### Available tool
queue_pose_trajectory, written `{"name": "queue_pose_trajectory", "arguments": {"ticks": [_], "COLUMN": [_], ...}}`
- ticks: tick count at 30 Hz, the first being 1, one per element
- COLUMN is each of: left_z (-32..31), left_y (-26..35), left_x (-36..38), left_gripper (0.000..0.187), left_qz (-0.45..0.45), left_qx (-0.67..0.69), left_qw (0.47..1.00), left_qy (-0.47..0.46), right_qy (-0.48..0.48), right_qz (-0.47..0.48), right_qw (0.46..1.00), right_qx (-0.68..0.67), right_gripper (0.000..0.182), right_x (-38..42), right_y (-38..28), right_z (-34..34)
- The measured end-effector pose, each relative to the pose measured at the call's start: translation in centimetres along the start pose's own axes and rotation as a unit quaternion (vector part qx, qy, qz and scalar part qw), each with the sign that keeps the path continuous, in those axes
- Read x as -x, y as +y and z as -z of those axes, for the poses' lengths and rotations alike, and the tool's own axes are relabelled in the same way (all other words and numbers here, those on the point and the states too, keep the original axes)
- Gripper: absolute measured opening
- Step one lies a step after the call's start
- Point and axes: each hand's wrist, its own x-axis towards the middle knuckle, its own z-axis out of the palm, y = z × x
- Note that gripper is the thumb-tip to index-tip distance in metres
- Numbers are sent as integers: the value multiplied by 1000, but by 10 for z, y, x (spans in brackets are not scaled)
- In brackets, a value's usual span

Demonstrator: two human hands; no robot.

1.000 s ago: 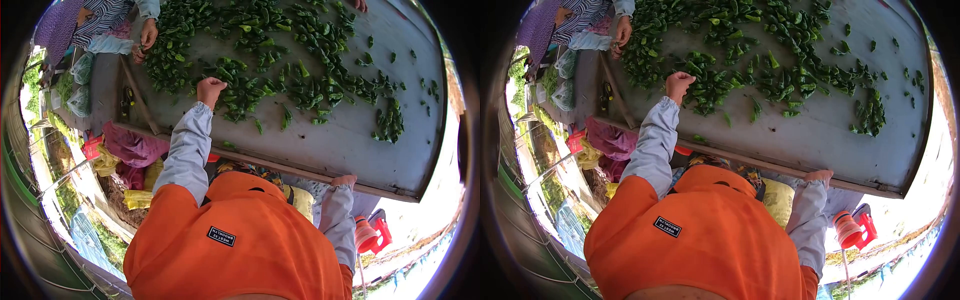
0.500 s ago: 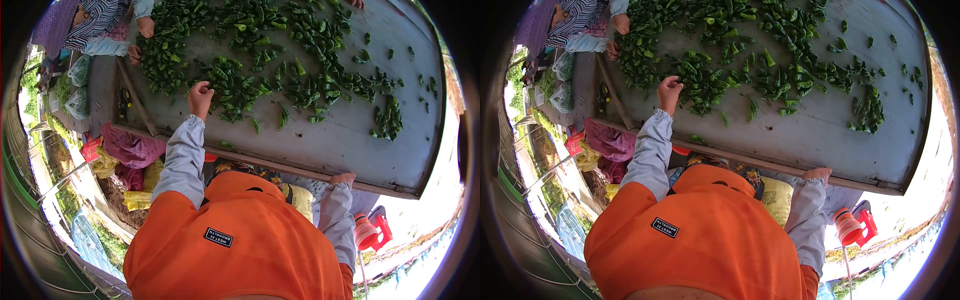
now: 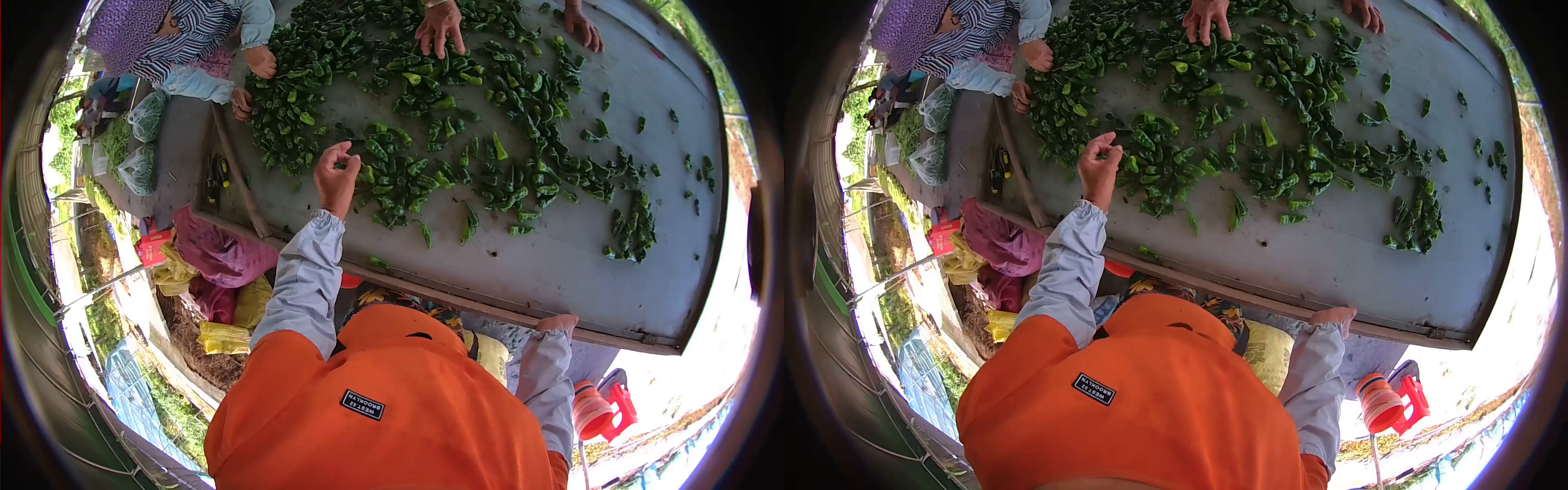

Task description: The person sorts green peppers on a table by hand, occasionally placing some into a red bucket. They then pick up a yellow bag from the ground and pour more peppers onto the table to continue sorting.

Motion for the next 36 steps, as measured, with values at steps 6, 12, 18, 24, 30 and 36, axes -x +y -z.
{"name": "queue_pose_trajectory", "arguments": {"ticks": [6, 12, 18, 24, 30, 36], "left_z": [9, 16, 57, 100, 135, 99], "left_y": [77, 85, 116, 113, 105, 77], "left_x": [4, 34, 61, 52, 80, 174], "left_gripper": [16, 17, 11, 18, 13, 9], "left_qz": [242, 216, 165, 197, 212, 318], "left_qx": [331, 265, 259, 323, 396, 537], "left_qw": [904, 922, 934, 924, 894, 781], "left_qy": [-120, -182, -184, -51, 11, -24], "right_qy": [3, -31, -57, -84, -131, -318], "right_qz": [42, 76, 95, 97, 87, 147], "right_qw": [998, 994, 987, 979, 987, 934], "right_qx": [35, 75, 116, 161, 20, -74], "right_gripper": [33, 36, 38, 41, 45, 53], "right_x": [-4, -11, -23, -32, -51, -63], "right_y": [2, 10, 22, 26, 39, 60], "right_z": [-9, 0, 21, 33, 53, 109]}}
